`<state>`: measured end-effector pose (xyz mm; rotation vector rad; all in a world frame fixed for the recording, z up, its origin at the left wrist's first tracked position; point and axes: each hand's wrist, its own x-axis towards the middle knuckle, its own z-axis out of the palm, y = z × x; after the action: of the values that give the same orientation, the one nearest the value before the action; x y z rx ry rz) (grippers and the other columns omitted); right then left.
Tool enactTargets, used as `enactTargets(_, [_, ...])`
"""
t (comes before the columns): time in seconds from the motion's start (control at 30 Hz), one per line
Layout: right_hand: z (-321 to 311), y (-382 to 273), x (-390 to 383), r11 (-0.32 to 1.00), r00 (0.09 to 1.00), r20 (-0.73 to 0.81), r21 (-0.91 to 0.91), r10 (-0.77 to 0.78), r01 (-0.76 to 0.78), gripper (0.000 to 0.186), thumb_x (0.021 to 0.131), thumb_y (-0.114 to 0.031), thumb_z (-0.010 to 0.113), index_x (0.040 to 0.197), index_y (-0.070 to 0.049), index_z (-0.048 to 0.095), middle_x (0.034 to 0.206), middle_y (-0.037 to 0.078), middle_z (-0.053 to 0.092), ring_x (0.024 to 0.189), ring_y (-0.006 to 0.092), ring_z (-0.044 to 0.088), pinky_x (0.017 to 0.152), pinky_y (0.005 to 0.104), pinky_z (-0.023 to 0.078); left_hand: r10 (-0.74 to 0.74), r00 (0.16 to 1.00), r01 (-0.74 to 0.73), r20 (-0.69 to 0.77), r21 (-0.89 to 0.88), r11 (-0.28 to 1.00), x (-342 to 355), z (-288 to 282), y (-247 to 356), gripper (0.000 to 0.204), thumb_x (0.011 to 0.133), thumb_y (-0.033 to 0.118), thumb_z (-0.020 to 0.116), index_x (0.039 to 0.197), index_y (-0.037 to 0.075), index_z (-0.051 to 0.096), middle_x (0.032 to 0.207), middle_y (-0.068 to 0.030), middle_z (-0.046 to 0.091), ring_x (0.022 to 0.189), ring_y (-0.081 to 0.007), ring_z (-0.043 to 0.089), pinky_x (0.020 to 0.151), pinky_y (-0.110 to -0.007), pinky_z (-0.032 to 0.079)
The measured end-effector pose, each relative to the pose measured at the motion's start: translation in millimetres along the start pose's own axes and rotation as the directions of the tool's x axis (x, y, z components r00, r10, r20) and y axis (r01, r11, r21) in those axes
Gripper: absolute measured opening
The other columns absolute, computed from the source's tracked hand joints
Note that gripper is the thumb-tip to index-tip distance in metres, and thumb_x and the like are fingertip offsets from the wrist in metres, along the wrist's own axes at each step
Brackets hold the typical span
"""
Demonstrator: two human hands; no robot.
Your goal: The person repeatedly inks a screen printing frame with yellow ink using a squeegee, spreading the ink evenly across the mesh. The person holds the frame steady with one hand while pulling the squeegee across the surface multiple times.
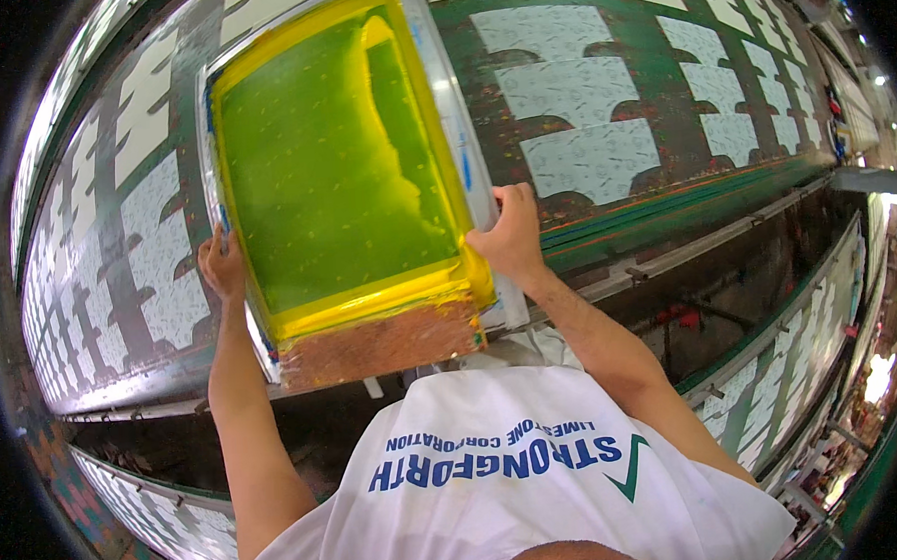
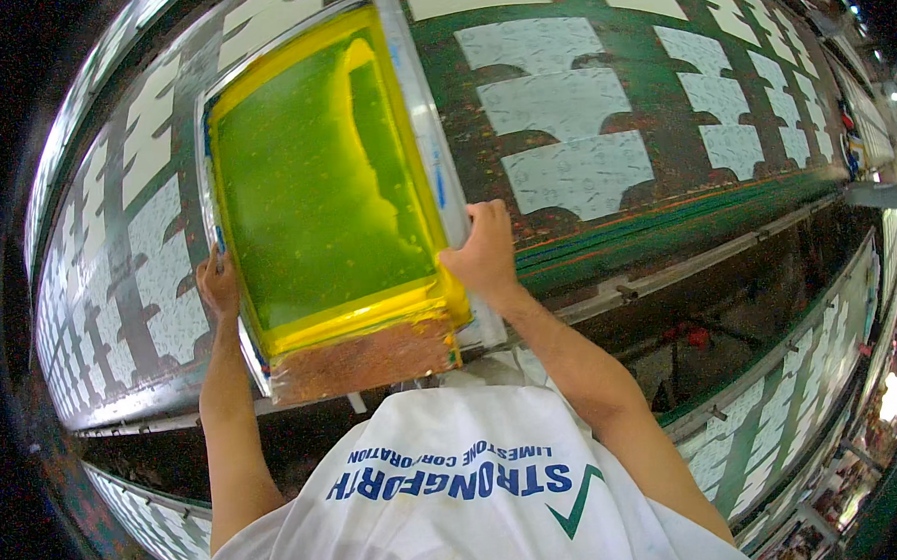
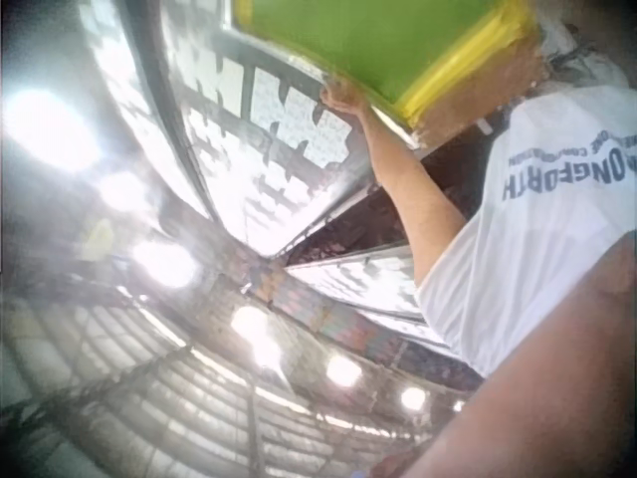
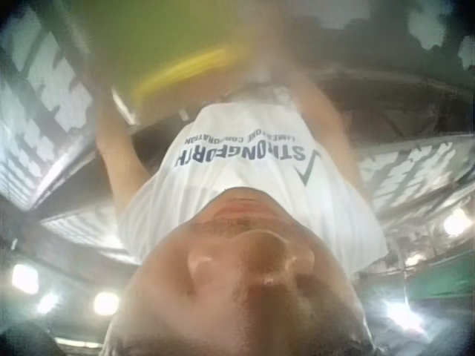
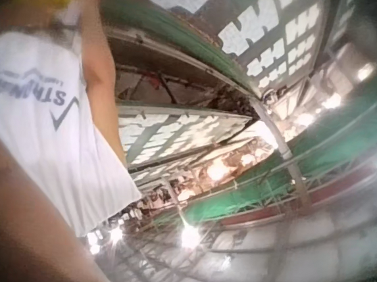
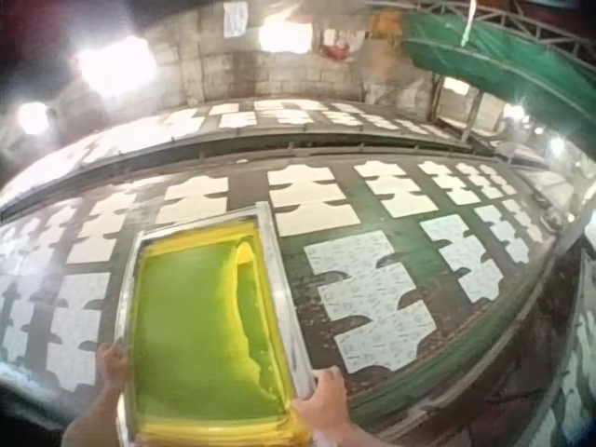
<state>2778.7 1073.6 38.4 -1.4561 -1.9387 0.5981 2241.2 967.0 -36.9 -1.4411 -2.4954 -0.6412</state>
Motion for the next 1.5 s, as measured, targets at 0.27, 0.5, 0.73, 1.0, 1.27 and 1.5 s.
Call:
enactTargets(0.27, [-61.8,23.3,29.7,0.99,0.999,-0.001,0.139,0.039,-0.039,0.055,0.067,-0.011,0.078,0.115,0.002,0.056,0.108,0.019,0.054,0.1,0.0361,0.058,0.087,0.0442,0.051,0.021,0.997,-0.023,0.08,0.014,1.0,28.1,-21.2,58.7,0.036,0.095,0.028,0.076,0.129,0.015,0.077,0.091,-0.0079,0.061,0.083,-0.025,0.06,0.079,-0.04,0.051])
enactTargets(0.5, [-159.0,180.0,75.7,0.99,0.998,-0.055,0.137,0.034,-0.026,0.049,0.066,-0.011,0.078,0.109,0.001,0.06,0.103,0.017,0.057,0.096,0.0355,0.059,0.083,0.043,0.052,0.074,0.997,-0.074,0.004,0.009,0.997,7.6,17.4,243.1,0.039,0.091,0.031,0.078,0.128,0.018,0.077,0.093,-0.0085,0.062,0.092,-0.0262,0.061,0.086,-0.041,0.051])
enactTargets(0.73, [-244.5,318.8,100.4,0.996,0.999,-0.007,0.069,0.049,-0.048,0.05,0.066,-0.008,0.079,0.112,0.001,0.06,0.103,0.014,0.054,0.094,0.0307,0.057,0.083,0.0413,0.05,0.074,0.997,-0.074,0.001,-0.061,0.995,-33.3,70.4,402.9,0.04,0.09,0.03,0.079,0.127,0.014,0.077,0.094,-0.0104,0.061,0.093,-0.0276,0.061,0.085,-0.041,0.051])
enactTargets(1.0, [-278.5,368.6,94.0,0.993,0.994,0.066,0.065,0.09,-0.094,0.053,0.07,-0.005,0.078,0.118,0.002,0.057,0.105,0.012,0.05,0.094,0.0268,0.056,0.083,0.0405,0.05,0.04,0.999,-0.038,0.019,-0.093,0.995,-59.9,78.3,465.8,0.04,0.09,0.028,0.078,0.126,0.011,0.077,0.095,-0.0086,0.059,0.097,-0.0275,0.059,0.088,-0.042,0.05])
enactTargets(1.27, [-290.3,385.1,92.6,0.998,0.995,0.088,0.009,0.057,-0.058,0.054,0.07,-0.007,0.078,0.119,0.003,0.057,0.106,0.013,0.052,0.095,0.0283,0.058,0.083,0.0405,0.051,0.012,1.0,-0.012,0.004,-0.099,0.995,-70.2,75.3,483.8,0.039,0.089,0.028,0.078,0.124,0.01,0.078,0.095,-0.0086,0.06,0.097,-0.0272,0.059,0.087,-0.042,0.049])
enactTargets(1.5, [-298.1,394.3,92.5,0.997,0.994,0.08,0.006,0.07,-0.071,0.052,0.07,-0.009,0.079,0.118,0.002,0.061,0.105,0.014,0.057,0.095,0.0305,0.062,0.084,0.0414,0.053,-0.025,0.999,0.022,-0.026,-0.105,0.994,-73.0,82.2,495.1,0.038,0.087,0.028,0.079,0.121,0.012,0.079,0.094,-0.0077,0.061,0.095,-0.0274,0.061,0.086,-0.042,0.05])
